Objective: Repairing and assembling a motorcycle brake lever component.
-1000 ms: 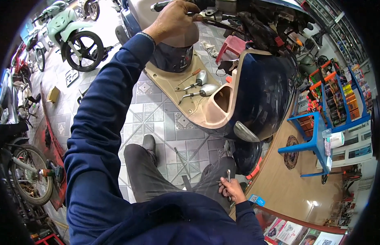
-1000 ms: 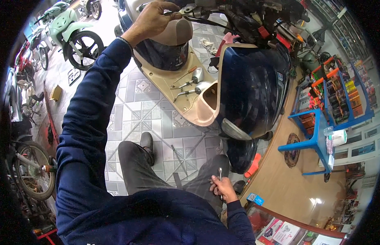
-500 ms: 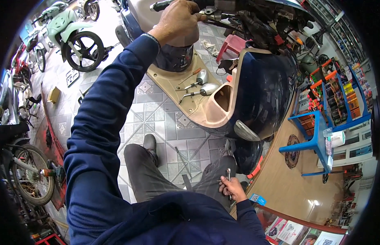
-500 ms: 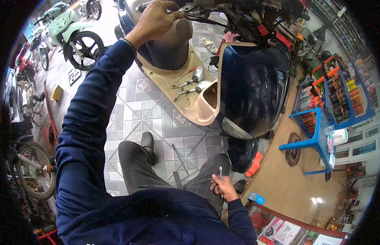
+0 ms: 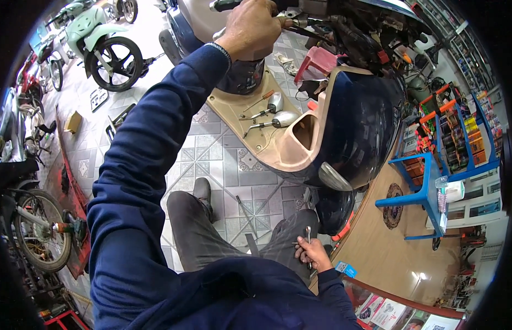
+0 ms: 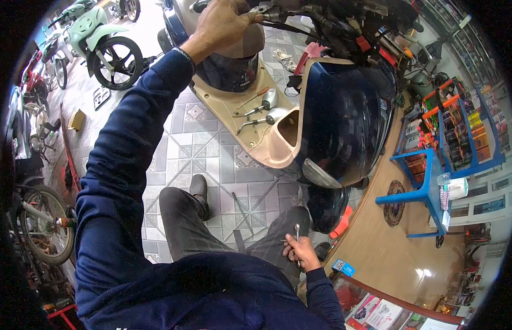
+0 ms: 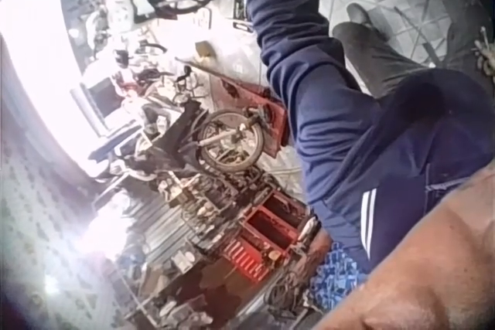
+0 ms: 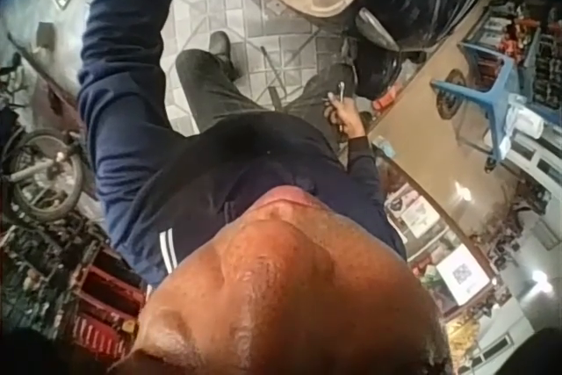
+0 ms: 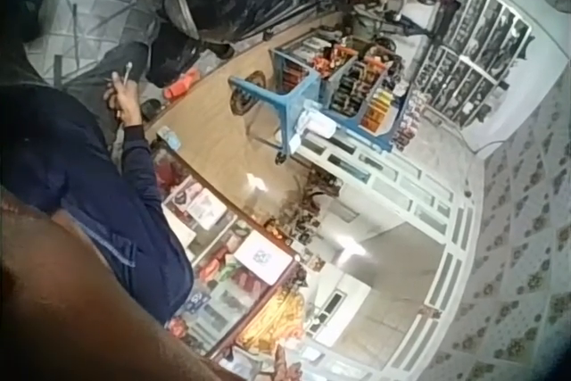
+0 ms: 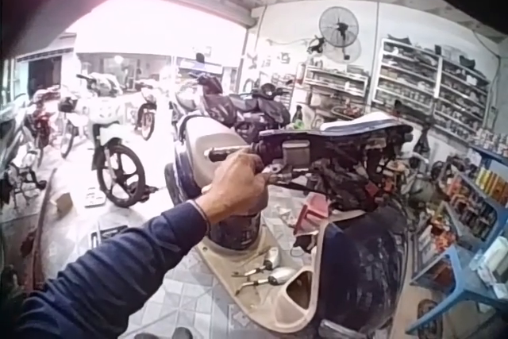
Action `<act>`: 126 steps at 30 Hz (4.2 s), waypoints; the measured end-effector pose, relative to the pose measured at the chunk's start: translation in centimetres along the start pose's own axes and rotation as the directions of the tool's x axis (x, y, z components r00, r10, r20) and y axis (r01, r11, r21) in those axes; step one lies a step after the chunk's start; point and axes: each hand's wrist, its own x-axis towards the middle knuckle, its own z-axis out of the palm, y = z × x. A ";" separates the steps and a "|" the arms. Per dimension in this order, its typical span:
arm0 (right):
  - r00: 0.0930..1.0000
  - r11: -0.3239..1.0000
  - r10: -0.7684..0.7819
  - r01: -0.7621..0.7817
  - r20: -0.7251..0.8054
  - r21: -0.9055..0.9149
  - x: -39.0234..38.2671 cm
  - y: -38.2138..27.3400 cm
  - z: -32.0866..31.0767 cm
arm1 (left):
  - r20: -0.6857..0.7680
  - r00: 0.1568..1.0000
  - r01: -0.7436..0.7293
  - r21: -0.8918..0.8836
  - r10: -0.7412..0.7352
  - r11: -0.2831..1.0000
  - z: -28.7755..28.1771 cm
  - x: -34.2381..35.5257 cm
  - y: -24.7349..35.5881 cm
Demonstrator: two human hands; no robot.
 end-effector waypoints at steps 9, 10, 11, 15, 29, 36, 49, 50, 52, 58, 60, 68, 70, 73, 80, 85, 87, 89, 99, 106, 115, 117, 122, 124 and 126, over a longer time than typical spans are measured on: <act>1.000 0.999 -0.022 0.022 0.003 -0.030 0.1 0.0 -0.2 | 0.136 0.988 -0.071 -0.004 0.071 0.997 0.0 0.6 -0.8; 1.000 0.999 -0.029 0.029 0.008 -0.036 0.1 0.0 -0.2 | 0.108 0.989 -0.099 -0.008 0.099 0.995 0.1 0.5 -0.9; 1.000 0.999 -0.030 0.030 0.004 -0.039 0.1 0.0 -0.3 | 0.077 0.989 -0.123 -0.015 0.123 0.992 0.0 0.5 -0.8; 1.000 0.999 -0.023 0.023 -0.005 -0.039 0.2 0.3 -0.4 | 0.068 0.994 -0.075 -0.085 0.081 0.994 -0.1 0.0 -0.1; 1.000 0.999 -0.030 0.030 0.000 -0.028 0.0 0.3 -0.5 | -0.080 0.963 -0.266 -0.107 0.258 0.958 -0.1 -0.7 0.2; 1.000 0.999 -0.025 0.025 0.005 -0.046 0.1 -0.1 -0.4 | 0.102 0.991 -0.083 -0.025 0.085 0.996 -1.1 0.0 -0.1; 0.999 0.998 0.031 -0.032 -0.010 -0.046 0.8 0.9 -0.8 | -0.076 0.989 -0.126 -0.003 0.126 0.992 2.0 -1.4 -2.1; 0.999 0.999 0.032 -0.032 -0.006 -0.044 0.9 0.8 -0.7 | -0.093 0.987 -0.133 -0.001 0.132 0.991 2.0 -1.5 -2.3; 0.999 0.998 0.039 -0.041 -0.033 -0.057 0.8 0.7 -0.4 | -0.115 0.985 -0.133 -0.003 0.132 0.991 2.0 -1.6 -2.2; 0.995 0.995 0.074 -0.078 -0.074 -0.058 0.4 0.0 -0.1 | -0.071 0.993 -0.100 -0.037 0.097 0.994 2.1 -1.7 -2.0; 0.996 0.995 0.069 -0.073 -0.063 -0.060 0.6 0.3 -0.4 | -0.066 0.993 -0.096 -0.040 0.093 0.995 2.1 -1.7 -2.1; 0.996 0.996 0.073 -0.076 -0.050 -0.052 0.7 -0.2 -0.3 | -0.038 0.994 -0.104 -0.030 0.103 0.994 2.1 -1.6 -2.2; 0.997 0.996 0.068 -0.071 -0.046 -0.051 0.8 0.0 -0.4 | -0.048 0.993 -0.111 -0.052 0.109 0.992 2.0 -1.6 -2.2; 0.994 0.994 0.090 -0.094 -0.058 -0.063 0.9 -0.1 -0.4 | -0.063 0.992 -0.117 -0.064 0.113 0.991 2.0 -1.7 -2.4; 0.993 0.991 0.088 -0.095 -0.075 -0.092 0.4 -0.5 0.1 | -0.100 0.988 -0.131 -0.090 0.122 0.987 1.7 -1.9 -2.3; 0.991 0.989 0.110 -0.116 -0.075 -0.091 0.2 -1.0 0.5 | -0.101 0.986 -0.144 -0.112 0.133 0.983 1.8 -2.2 -2.5; 0.991 0.989 0.114 -0.120 -0.073 -0.086 0.3 -1.2 0.6 | -0.117 0.982 -0.160 -0.113 0.147 0.981 1.6 -2.2 -2.5; 0.990 0.987 0.115 -0.123 -0.087 -0.102 0.3 -1.2 0.7 | -0.108 0.983 -0.158 -0.112 0.146 0.981 1.4 -2.1 -2.5; 0.992 0.990 0.106 -0.111 -0.064 -0.083 0.8 -0.6 0.1 | -0.110 0.981 -0.172 -0.108 0.160 0.979 1.5 -1.8 -2.4; 0.986 0.983 0.139 -0.150 -0.097 -0.110 0.3 -1.5 0.4 | -0.110 0.979 -0.180 -0.092 0.169 0.979 2.2 -1.4 -2.6; 0.991 0.989 0.126 -0.129 -0.042 -0.066 1.1 -0.4 -0.2 | -0.135 0.979 -0.159 -0.057 0.150 0.986 2.4 -0.9 -2.0; 0.991 0.990 0.134 -0.135 -0.017 -0.038 1.1 -0.4 -0.2 | -0.144 0.978 -0.160 -0.066 0.149 0.985 2.5 -1.0 -2.1; 0.989 0.988 0.144 -0.145 -0.037 -0.041 0.9 -0.7 -0.1 | -0.176 0.975 -0.156 -0.100 0.137 0.983 2.8 -1.1 -2.2; 0.989 0.988 0.146 -0.148 -0.039 -0.052 0.8 -0.9 0.0 | -0.184 0.975 -0.148 -0.106 0.127 0.983 2.9 -1.3 -2.2; 0.989 0.987 0.143 -0.145 -0.041 -0.066 0.8 -1.3 0.1 | -0.166 0.978 -0.147 -0.118 0.126 0.982 2.8 -1.3 -2.2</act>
